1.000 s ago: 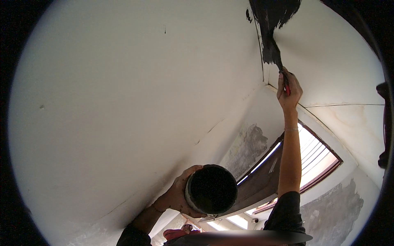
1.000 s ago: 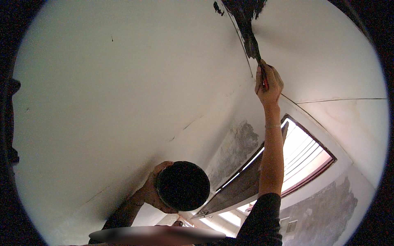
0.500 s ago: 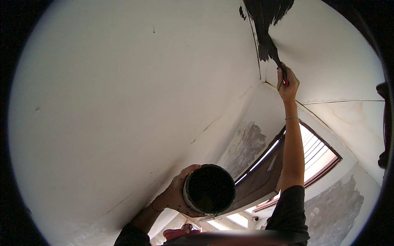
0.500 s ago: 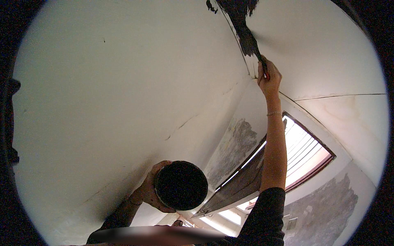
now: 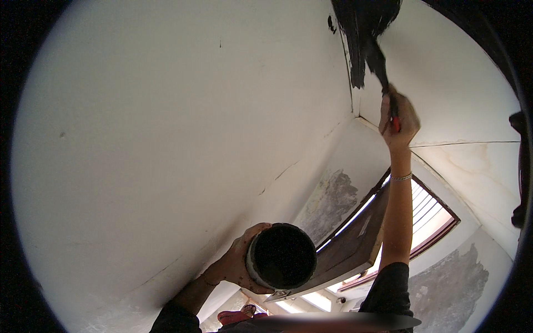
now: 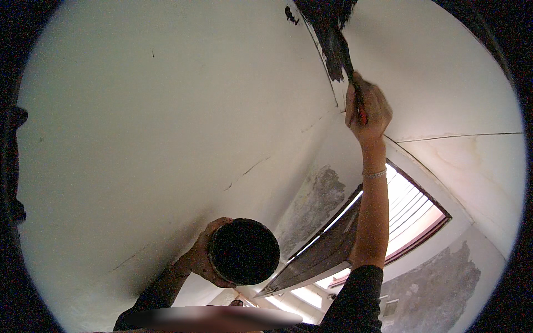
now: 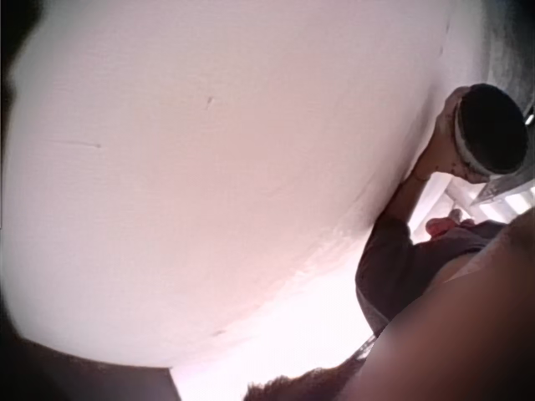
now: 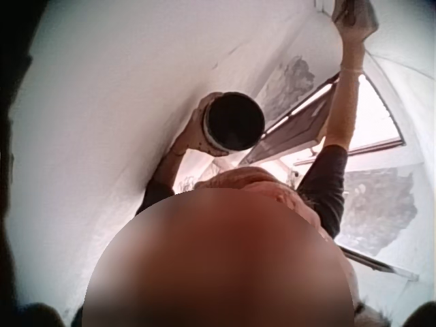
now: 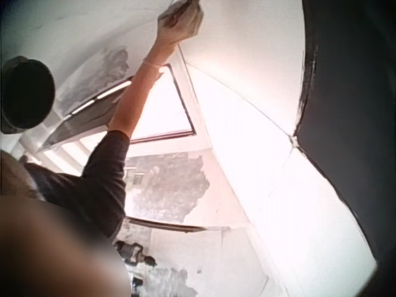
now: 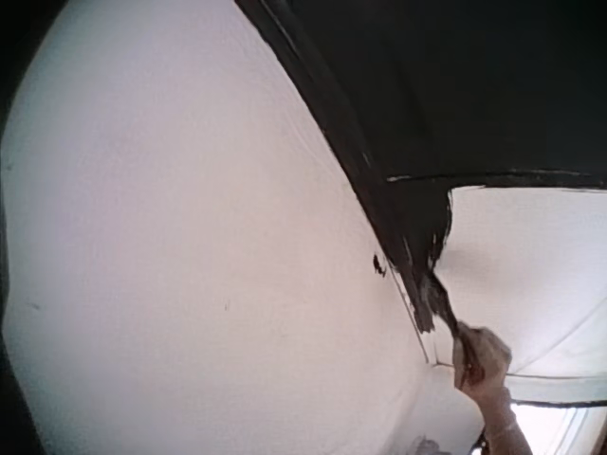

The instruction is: The person paints a white ceiling black using a brush and a small paint can. They repeatedly dip the brush into the can and apply black paint in broad strokes across the ceiling surface.

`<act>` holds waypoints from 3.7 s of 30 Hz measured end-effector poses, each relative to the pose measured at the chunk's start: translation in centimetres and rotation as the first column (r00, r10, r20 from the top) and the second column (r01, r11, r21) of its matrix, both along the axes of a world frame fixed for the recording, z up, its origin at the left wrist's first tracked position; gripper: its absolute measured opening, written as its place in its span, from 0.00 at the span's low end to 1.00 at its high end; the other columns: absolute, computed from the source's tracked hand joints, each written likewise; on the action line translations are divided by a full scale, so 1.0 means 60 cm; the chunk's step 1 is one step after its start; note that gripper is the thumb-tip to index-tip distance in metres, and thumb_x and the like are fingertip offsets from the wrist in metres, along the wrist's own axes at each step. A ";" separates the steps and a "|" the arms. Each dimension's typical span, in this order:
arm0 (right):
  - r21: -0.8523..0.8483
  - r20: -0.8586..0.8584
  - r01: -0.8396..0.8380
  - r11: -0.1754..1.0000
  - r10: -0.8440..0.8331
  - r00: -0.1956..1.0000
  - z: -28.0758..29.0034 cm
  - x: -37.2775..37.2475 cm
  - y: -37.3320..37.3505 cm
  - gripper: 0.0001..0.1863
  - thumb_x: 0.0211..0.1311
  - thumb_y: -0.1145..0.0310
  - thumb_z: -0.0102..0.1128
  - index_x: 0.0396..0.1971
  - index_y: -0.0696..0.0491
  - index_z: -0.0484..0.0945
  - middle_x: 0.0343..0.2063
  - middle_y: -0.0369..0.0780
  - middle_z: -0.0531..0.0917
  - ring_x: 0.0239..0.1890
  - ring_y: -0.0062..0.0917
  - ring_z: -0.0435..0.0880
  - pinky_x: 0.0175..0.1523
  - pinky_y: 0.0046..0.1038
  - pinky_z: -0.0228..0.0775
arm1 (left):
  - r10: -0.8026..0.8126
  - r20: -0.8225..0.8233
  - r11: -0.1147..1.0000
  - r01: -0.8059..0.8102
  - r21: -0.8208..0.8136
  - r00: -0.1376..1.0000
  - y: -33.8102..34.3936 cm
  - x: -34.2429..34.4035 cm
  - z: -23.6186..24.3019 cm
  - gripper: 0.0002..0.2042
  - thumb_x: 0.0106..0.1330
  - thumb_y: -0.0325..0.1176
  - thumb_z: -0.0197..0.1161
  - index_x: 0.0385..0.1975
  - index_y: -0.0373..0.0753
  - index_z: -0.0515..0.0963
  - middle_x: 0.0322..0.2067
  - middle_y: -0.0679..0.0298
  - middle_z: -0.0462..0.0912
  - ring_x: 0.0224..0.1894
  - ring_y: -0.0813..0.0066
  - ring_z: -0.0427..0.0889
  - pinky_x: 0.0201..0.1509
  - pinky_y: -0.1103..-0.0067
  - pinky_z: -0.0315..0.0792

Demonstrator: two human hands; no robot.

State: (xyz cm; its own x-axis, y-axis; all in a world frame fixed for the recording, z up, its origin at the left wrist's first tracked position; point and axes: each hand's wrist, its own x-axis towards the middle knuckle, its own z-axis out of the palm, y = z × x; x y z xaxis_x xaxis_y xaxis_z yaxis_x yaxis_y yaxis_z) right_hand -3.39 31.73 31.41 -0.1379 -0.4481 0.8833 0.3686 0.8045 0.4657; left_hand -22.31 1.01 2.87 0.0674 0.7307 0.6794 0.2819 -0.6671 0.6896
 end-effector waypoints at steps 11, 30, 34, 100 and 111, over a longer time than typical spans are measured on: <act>-0.140 0.071 0.050 0.989 -0.041 0.997 0.010 -0.021 0.038 0.10 0.63 0.77 0.66 0.43 0.63 0.83 0.30 0.46 0.85 0.26 0.32 0.85 0.31 0.29 0.76 | 0.017 -0.019 0.998 -0.016 0.056 1.000 -0.004 -0.003 0.003 0.69 0.27 0.46 0.91 0.74 0.44 0.50 0.67 0.51 0.66 0.70 0.52 0.69 0.75 0.61 0.61; -0.204 0.101 0.074 0.976 -0.054 0.993 -0.025 -0.018 0.034 0.11 0.63 0.76 0.67 0.45 0.59 0.83 0.32 0.44 0.87 0.30 0.27 0.87 0.36 0.26 0.79 | -0.051 0.062 0.998 0.052 -0.019 0.997 0.002 0.005 -0.012 0.70 0.25 0.45 0.91 0.74 0.45 0.50 0.68 0.54 0.67 0.71 0.56 0.67 0.76 0.62 0.59; -0.276 0.000 -0.083 0.958 0.086 0.996 0.006 0.031 -0.007 0.09 0.66 0.72 0.68 0.43 0.59 0.87 0.28 0.40 0.88 0.29 0.17 0.86 0.37 0.21 0.79 | 0.032 0.005 0.997 -0.032 -0.066 0.999 -0.005 0.003 -0.010 0.70 0.24 0.46 0.91 0.74 0.45 0.50 0.67 0.54 0.68 0.71 0.54 0.68 0.76 0.62 0.60; -0.620 -0.324 -0.550 0.559 0.456 0.829 0.017 0.007 0.070 0.15 0.63 0.65 0.73 0.40 0.63 0.85 0.26 0.39 0.87 0.27 0.21 0.84 0.33 0.21 0.73 | -0.037 -0.017 0.996 0.036 -0.082 0.999 0.017 0.002 -0.034 0.71 0.21 0.44 0.92 0.74 0.44 0.52 0.68 0.54 0.66 0.72 0.54 0.66 0.77 0.60 0.58; -0.824 -0.237 -0.435 0.363 0.477 0.846 -0.003 0.099 0.058 0.13 0.68 0.74 0.65 0.50 0.62 0.80 0.40 0.40 0.86 0.42 0.21 0.85 0.51 0.19 0.77 | -0.067 0.010 0.992 0.068 -0.102 0.998 0.030 0.000 -0.049 0.69 0.25 0.46 0.91 0.74 0.44 0.52 0.69 0.54 0.65 0.72 0.54 0.66 0.77 0.62 0.58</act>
